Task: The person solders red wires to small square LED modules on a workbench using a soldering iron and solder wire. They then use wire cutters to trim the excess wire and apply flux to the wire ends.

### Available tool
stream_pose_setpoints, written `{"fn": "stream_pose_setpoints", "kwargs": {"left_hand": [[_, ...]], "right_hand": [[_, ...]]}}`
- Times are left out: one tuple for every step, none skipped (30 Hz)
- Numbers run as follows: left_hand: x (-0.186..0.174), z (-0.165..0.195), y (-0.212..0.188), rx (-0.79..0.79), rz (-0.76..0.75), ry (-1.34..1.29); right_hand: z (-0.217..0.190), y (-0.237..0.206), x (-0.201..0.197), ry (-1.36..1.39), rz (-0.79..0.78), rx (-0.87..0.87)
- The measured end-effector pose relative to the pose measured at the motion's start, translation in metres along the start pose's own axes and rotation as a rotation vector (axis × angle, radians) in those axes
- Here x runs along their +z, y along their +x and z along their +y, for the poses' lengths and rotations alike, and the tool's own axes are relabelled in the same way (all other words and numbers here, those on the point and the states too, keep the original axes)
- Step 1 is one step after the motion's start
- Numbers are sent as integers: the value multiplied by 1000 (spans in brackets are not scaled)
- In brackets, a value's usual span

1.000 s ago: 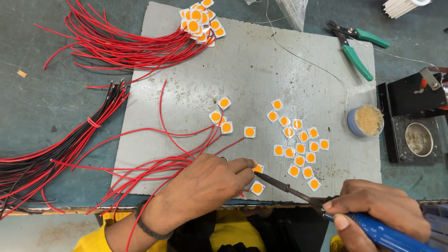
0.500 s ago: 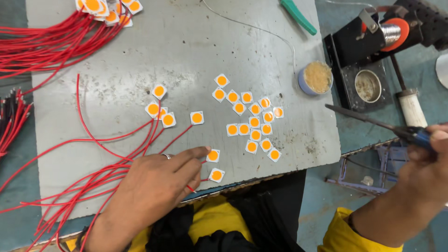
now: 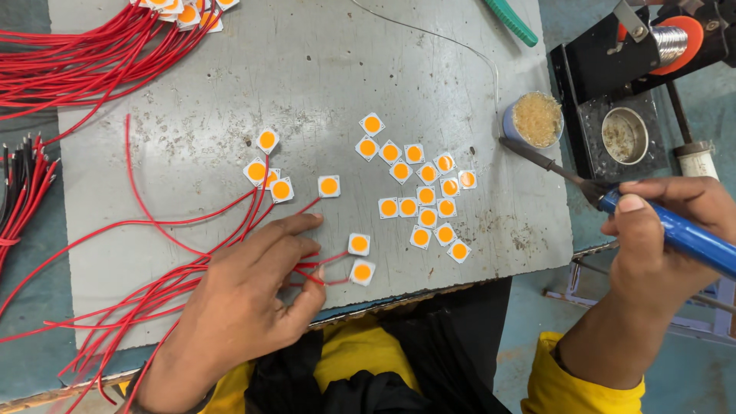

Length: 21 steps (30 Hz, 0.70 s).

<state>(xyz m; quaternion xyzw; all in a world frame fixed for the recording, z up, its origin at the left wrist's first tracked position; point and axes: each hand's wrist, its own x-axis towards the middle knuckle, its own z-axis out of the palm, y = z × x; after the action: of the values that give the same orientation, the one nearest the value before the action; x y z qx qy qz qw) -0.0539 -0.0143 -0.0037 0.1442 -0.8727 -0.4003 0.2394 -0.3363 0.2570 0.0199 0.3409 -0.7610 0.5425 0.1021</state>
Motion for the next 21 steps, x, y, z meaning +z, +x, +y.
{"fn": "stream_pose_setpoints", "kwargs": {"left_hand": [[0,1,1,-17,12,-13],[-2,1,1,-1,30,19],[-4,2,1,14,48,52],[-6,2,1,29,65,85],[-8,2,2,18,88,110],[-10,1,3,7,111,135],[-12,0,5,-3,135,160],[-15,-2,6,-11,166,174],[-17,-3,7,-19,199,187],[-20,-3,9,-26,231,200],[-24,-3,10,-48,257,219],[-28,-3,12,-69,284,238],[-32,-1,14,-91,311,256],[-37,0,16,-80,346,269],[-44,2,18,-69,382,283],[-49,3,20,-58,417,298],[-54,5,21,-23,447,338],[-58,7,22,13,476,376],[-60,8,22,29,515,341],[-61,8,22,47,553,306],[-59,9,21,43,602,201]], "right_hand": [[1,0,0,-9,-4,-4],[2,0,1,-5,-5,-5],[3,0,1,1,-7,-4],[4,1,2,6,-8,-4],[5,2,3,12,-9,-1],[5,3,4,18,-12,-2],[6,3,6,24,-15,-4],[6,4,7,30,-20,-8],[7,5,7,29,-26,-14],[7,5,8,29,-32,-21],[8,5,8,21,-38,-29],[9,4,8,10,-43,-32],[10,3,7,-1,-49,-36],[11,2,6,-16,-55,-33],[13,0,6,-16,-46,-37],[14,-2,5,-17,-38,-41],[15,-4,4,-3,-15,-53],[17,-6,4,30,21,-61],[18,-8,4,63,57,-69],[18,-9,4,114,108,-71],[18,-11,5,170,141,-57]]}}
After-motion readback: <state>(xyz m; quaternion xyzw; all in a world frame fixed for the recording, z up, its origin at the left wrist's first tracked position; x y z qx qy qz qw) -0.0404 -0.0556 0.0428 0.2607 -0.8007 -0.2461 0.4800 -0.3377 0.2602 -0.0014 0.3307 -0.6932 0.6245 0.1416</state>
